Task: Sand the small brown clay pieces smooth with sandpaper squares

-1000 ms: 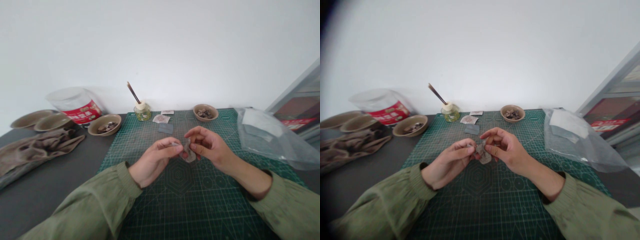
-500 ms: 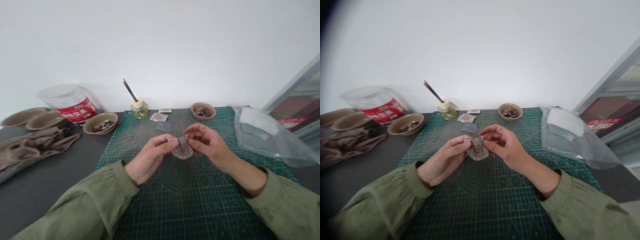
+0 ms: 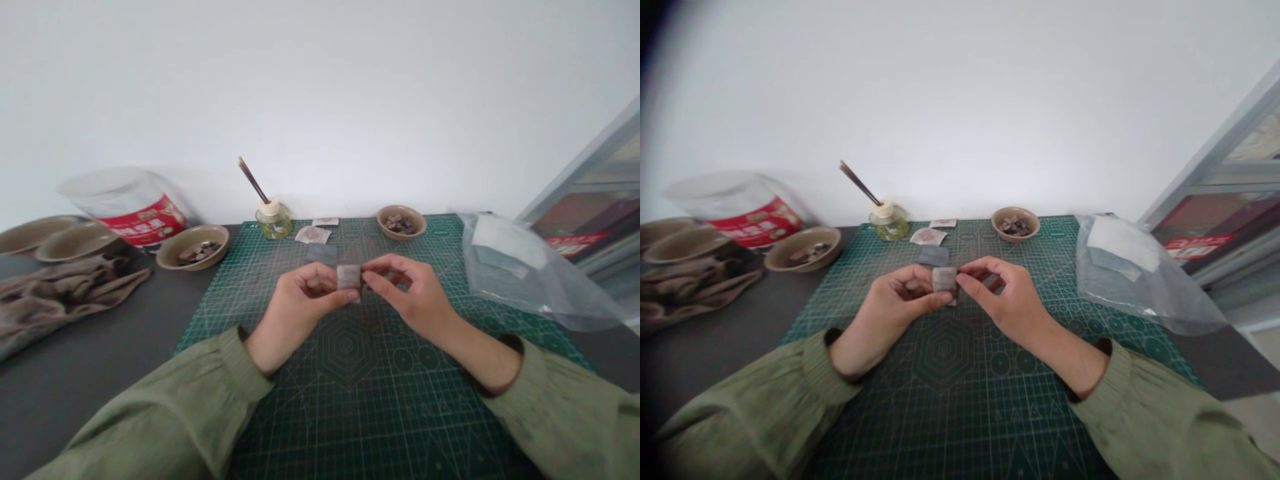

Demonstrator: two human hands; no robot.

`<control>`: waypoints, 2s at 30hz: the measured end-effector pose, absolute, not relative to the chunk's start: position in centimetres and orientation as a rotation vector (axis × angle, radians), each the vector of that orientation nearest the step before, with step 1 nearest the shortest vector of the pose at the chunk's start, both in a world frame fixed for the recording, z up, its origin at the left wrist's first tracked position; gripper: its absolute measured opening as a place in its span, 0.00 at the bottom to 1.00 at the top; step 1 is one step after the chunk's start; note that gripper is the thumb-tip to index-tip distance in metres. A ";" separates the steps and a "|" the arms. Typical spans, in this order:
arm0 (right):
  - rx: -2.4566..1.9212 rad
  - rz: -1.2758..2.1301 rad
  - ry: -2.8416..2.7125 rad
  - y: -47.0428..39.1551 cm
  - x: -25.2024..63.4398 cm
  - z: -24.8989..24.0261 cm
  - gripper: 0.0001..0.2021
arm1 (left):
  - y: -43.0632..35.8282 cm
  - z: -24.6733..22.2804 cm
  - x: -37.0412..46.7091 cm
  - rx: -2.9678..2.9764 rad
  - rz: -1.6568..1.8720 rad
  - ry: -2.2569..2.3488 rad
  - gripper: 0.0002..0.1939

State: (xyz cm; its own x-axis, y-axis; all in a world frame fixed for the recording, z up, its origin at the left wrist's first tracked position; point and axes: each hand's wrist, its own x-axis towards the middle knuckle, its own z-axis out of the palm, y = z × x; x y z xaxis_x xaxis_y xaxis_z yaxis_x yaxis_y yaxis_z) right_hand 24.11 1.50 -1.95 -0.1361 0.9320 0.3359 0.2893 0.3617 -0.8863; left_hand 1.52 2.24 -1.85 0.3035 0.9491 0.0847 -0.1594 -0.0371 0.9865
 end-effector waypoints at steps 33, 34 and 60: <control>-1.045 1.137 -1.371 2.5 24.4 -2.3 0.13 | 2.4 -2.0 1.7 1.258 1.105 0.763 0.10; -1.047 1.139 -1.380 2.5 24.4 -2.3 0.12 | 2.4 -2.0 1.6 1.263 1.100 0.757 0.09; -1.126 0.607 -1.657 3.0 25.5 -0.8 0.06 | 3.3 -3.5 1.3 1.688 1.090 0.919 0.18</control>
State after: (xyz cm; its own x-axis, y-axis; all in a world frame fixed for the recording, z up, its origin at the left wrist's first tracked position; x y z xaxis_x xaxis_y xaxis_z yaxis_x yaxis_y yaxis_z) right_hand 25.49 2.99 -0.76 -0.0653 0.8894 0.4524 0.3870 0.4404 -0.8101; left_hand 1.27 3.26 -3.48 0.3354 0.9034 0.2673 0.1114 -0.3197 0.9409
